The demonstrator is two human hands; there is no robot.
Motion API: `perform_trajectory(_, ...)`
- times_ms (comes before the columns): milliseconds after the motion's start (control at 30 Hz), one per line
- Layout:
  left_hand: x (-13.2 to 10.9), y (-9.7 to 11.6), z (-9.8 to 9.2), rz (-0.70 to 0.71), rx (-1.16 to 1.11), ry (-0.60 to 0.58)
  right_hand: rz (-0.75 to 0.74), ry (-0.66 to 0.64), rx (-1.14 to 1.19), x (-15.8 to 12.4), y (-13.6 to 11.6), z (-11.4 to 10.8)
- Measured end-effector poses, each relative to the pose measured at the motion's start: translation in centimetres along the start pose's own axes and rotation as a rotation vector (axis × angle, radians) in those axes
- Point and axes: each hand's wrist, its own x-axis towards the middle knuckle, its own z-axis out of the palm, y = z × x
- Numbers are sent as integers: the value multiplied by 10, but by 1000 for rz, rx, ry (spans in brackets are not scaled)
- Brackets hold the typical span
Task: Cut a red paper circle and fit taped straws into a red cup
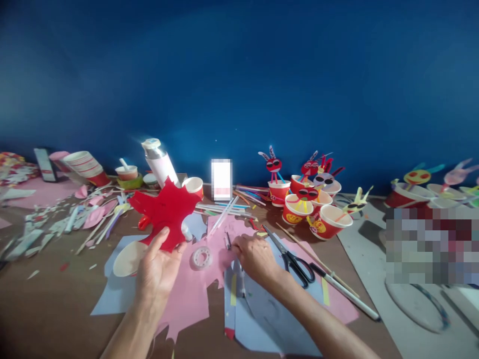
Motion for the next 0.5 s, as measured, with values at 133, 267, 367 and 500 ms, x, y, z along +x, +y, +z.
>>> perform_trajectory(133, -3, -9, -6, -38, 45, 2, 137, 10, -41, 21, -4, 11)
perform_trajectory(267, -7, -20, -11, -59, 145, -24, 171, 2, -14, 37, -16, 22)
perform_trajectory(367, -9, -26, -14, -78, 246, -89, 192, 29, 56, 32, -9, 18)
perform_trajectory(500, -13, -38, -19, -80, 470, -115, 235, 98, 234, 1, 31, -5)
